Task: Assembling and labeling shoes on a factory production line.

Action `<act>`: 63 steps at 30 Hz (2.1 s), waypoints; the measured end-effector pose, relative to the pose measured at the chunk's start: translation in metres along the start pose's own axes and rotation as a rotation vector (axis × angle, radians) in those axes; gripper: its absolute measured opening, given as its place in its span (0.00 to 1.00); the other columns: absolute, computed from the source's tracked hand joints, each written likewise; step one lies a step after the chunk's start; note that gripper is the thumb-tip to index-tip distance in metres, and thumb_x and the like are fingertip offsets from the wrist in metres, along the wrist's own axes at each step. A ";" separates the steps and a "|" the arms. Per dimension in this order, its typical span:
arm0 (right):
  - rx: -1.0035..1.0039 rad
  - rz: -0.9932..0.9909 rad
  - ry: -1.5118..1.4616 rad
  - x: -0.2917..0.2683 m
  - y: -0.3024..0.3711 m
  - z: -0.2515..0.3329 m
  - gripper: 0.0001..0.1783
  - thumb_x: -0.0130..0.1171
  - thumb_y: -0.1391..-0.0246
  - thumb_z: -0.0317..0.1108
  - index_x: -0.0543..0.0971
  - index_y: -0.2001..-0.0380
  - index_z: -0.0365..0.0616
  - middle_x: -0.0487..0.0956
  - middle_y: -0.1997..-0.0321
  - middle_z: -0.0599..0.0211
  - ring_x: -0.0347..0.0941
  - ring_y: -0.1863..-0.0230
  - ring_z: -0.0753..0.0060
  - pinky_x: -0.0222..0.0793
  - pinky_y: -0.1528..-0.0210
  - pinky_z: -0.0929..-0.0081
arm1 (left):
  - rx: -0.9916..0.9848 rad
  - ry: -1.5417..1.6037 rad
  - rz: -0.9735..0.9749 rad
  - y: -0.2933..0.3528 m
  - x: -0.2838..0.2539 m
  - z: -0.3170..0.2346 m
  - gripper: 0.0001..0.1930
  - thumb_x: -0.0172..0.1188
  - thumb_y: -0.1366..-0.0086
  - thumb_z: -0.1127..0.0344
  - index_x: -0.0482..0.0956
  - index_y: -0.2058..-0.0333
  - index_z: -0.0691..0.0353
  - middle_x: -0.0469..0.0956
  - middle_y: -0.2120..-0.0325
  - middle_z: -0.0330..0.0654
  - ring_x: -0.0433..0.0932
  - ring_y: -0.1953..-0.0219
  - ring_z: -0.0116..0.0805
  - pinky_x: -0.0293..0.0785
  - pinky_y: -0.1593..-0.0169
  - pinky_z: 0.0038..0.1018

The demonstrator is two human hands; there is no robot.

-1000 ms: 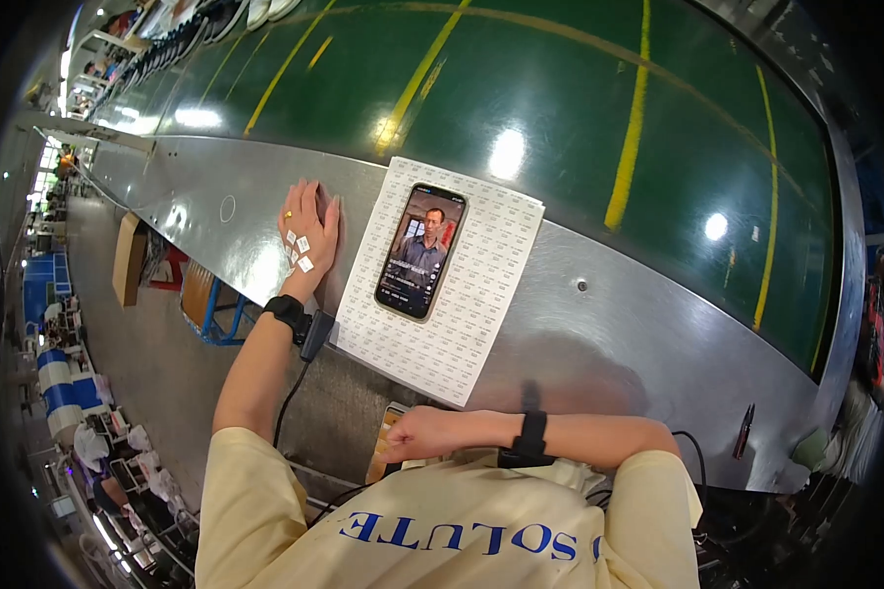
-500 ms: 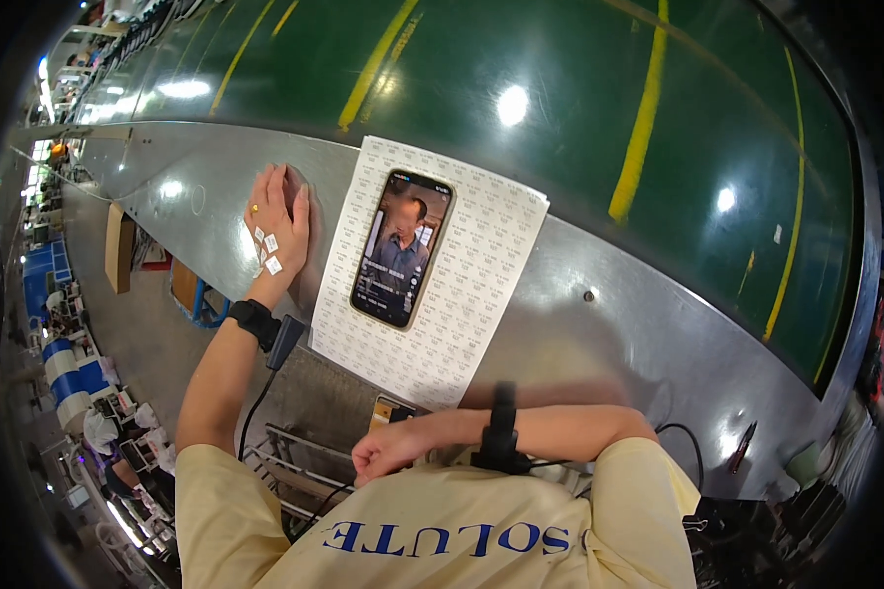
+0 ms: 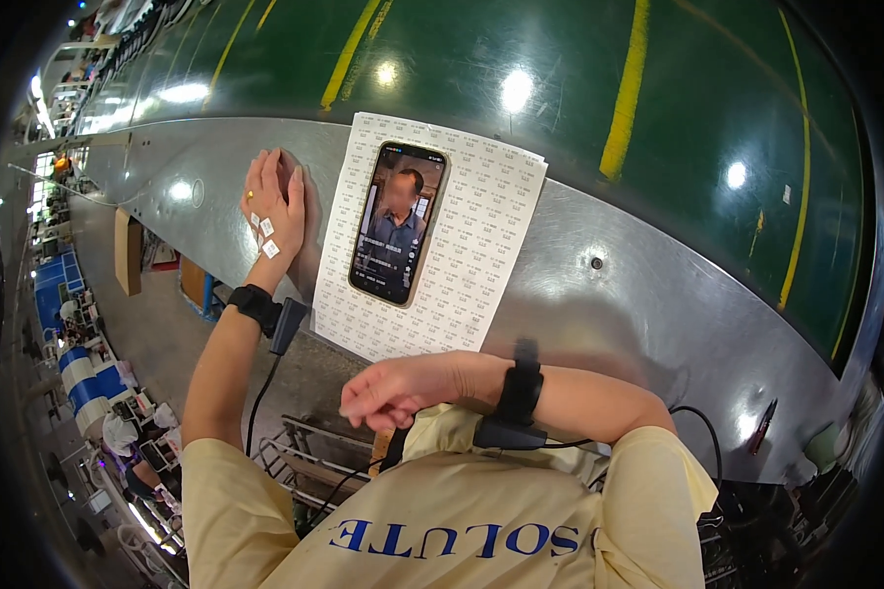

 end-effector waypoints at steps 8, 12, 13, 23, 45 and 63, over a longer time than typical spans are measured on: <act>0.046 -0.217 0.183 -0.016 -0.007 -0.003 0.13 0.53 0.41 0.42 0.70 0.71 0.44 0.69 0.79 0.77 0.61 0.81 0.91 0.56 0.80 0.91 | 0.019 0.011 -0.022 -0.002 -0.002 0.000 0.24 0.52 0.39 0.56 0.66 0.46 0.61 0.63 0.45 0.53 0.59 0.41 0.53 0.49 0.40 0.45; -0.013 -0.236 -0.071 -0.018 -0.004 0.004 0.12 0.50 0.39 0.42 0.70 0.72 0.47 0.67 0.80 0.77 0.58 0.81 0.88 0.53 0.80 0.88 | 0.008 0.015 -0.013 -0.001 -0.003 0.000 0.25 0.52 0.39 0.56 0.66 0.46 0.61 0.63 0.45 0.53 0.59 0.41 0.53 0.50 0.40 0.45; -0.038 -0.227 -0.184 -0.018 -0.003 0.005 0.11 0.48 0.39 0.41 0.69 0.72 0.48 0.66 0.81 0.77 0.57 0.81 0.87 0.52 0.80 0.87 | 0.013 0.016 -0.013 -0.001 -0.002 0.000 0.25 0.52 0.39 0.56 0.66 0.46 0.61 0.63 0.45 0.53 0.59 0.41 0.53 0.50 0.40 0.45; -0.078 -0.078 -0.408 -0.017 0.004 0.011 0.11 0.43 0.37 0.41 0.68 0.67 0.45 0.63 0.81 0.74 0.52 0.83 0.87 0.47 0.85 0.89 | 0.001 0.002 -0.005 -0.001 -0.002 -0.002 0.25 0.51 0.38 0.54 0.66 0.46 0.63 0.63 0.45 0.53 0.58 0.40 0.53 0.49 0.40 0.46; -0.094 0.138 -0.193 0.021 0.031 0.038 0.20 0.46 0.40 0.48 0.69 0.60 0.40 0.67 0.78 0.71 0.53 0.85 0.90 0.47 0.88 0.90 | -0.001 0.039 -0.011 -0.004 -0.001 -0.008 0.25 0.51 0.39 0.56 0.66 0.47 0.63 0.62 0.45 0.53 0.58 0.41 0.53 0.48 0.40 0.46; -1.195 0.121 0.691 0.161 0.113 0.090 0.23 0.48 0.39 0.46 0.76 0.59 0.32 0.62 0.89 0.81 0.51 0.93 0.85 0.43 0.92 0.81 | 0.007 0.010 -0.034 -0.005 -0.003 -0.007 0.24 0.53 0.40 0.57 0.66 0.47 0.63 0.64 0.46 0.53 0.59 0.41 0.52 0.49 0.41 0.45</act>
Point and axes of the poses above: each hand's wrist, its own y-axis away from the middle knuckle, its own x-axis out of the palm, z = x × y, the point moved 3 cm from there along -y, towards the middle knuckle
